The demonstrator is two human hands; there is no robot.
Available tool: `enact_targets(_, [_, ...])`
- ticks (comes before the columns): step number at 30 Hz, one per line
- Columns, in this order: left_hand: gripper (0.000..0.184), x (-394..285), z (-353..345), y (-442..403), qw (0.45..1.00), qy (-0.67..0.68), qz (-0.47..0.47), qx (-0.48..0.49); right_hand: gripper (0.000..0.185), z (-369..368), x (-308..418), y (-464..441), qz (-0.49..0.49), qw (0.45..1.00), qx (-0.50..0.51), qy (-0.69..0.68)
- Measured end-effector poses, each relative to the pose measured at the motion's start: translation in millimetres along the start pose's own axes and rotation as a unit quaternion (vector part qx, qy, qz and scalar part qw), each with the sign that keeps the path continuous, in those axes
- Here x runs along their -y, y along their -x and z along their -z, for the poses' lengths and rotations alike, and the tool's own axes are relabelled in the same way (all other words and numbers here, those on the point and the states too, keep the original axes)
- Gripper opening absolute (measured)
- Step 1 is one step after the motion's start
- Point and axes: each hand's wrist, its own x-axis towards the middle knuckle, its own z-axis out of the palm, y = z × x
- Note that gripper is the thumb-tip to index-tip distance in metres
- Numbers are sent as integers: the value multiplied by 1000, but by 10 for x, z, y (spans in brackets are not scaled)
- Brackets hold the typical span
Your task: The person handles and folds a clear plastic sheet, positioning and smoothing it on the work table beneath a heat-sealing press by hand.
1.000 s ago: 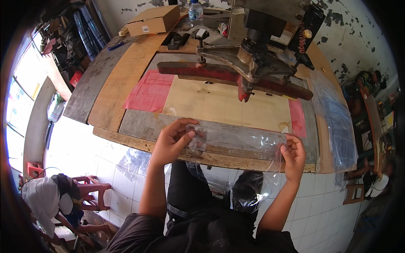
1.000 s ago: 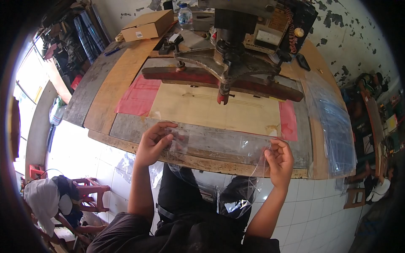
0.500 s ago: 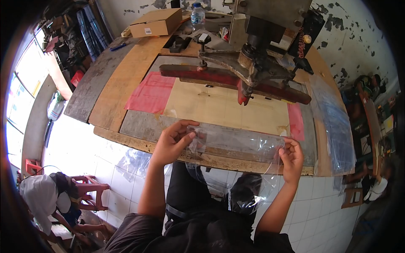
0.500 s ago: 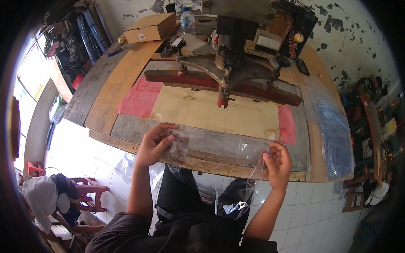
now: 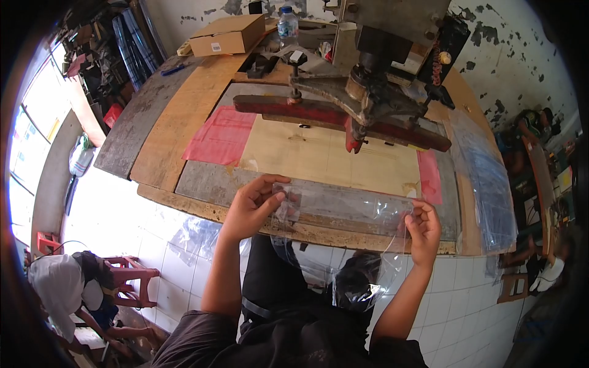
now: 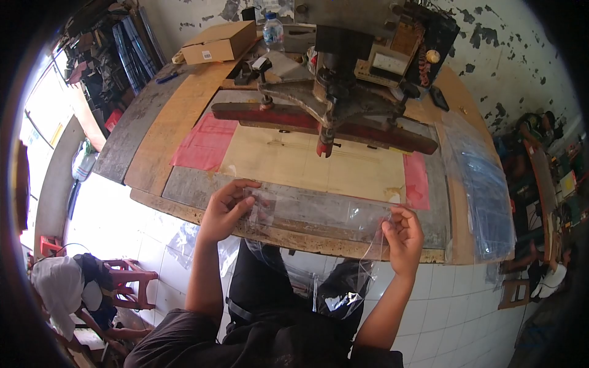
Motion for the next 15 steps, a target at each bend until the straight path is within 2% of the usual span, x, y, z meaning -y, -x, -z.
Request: enact_targets(15, [30, 0, -32, 4, 999, -17, -11, -24, 33, -19, 5, -3, 11, 1000, -6, -3])
